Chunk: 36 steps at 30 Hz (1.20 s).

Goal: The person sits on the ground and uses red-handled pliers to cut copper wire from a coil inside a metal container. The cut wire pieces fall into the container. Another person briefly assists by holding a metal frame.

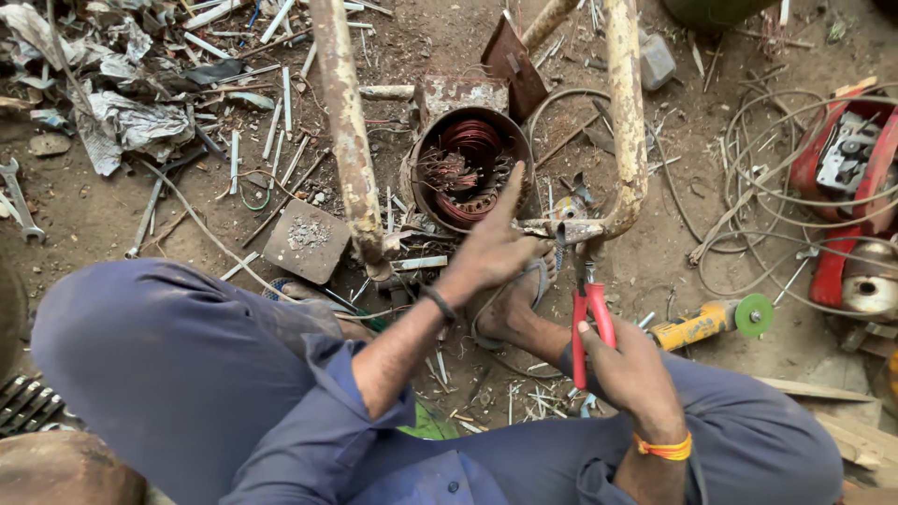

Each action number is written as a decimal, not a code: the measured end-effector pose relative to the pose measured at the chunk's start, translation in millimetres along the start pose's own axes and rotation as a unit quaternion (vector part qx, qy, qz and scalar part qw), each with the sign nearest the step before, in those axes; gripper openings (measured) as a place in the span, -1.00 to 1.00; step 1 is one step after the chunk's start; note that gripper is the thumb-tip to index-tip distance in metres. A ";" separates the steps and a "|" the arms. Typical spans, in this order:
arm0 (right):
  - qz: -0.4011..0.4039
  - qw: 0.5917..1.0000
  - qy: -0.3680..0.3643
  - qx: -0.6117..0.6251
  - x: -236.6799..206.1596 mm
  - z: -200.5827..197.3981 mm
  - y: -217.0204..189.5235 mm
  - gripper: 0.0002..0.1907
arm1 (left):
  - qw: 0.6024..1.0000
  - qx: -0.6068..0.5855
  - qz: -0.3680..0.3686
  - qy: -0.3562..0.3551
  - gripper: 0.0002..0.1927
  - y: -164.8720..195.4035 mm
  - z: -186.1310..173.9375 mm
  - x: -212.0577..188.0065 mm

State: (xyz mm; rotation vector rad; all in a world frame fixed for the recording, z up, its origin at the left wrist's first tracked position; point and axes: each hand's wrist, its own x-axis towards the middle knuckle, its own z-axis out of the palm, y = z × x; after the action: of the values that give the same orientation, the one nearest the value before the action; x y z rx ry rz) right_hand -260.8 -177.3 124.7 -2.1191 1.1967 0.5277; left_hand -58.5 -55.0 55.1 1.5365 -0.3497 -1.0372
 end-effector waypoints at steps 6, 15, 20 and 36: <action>-0.018 1.000 -0.019 -0.010 -8.6 -2.5 -2.2 -0.68 | 0.885 0.337 0.186 0.264 -0.71 -27.4 -25.8 -25.0; -0.072 0.982 -0.161 -0.074 -20.3 5.3 -10.6 -0.64 | 0.832 0.469 0.148 0.256 -0.85 -59.5 -26.8 -9.2; -0.103 0.977 -0.185 -0.036 -23.7 6.6 -12.9 -0.65 | 0.830 0.491 0.114 0.240 -0.83 -42.1 -36.5 2.0; -0.101 0.973 -0.198 -0.066 -16.9 9.2 -26.0 -0.69 | 0.880 0.421 0.053 0.214 -0.81 -27.0 -33.4 -0.3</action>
State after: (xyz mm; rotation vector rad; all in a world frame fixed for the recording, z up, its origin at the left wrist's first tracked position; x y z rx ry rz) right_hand -247.2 -150.7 137.2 -2.0839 0.7317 0.9054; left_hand -41.9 -26.2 27.8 2.4335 -0.6087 -0.4162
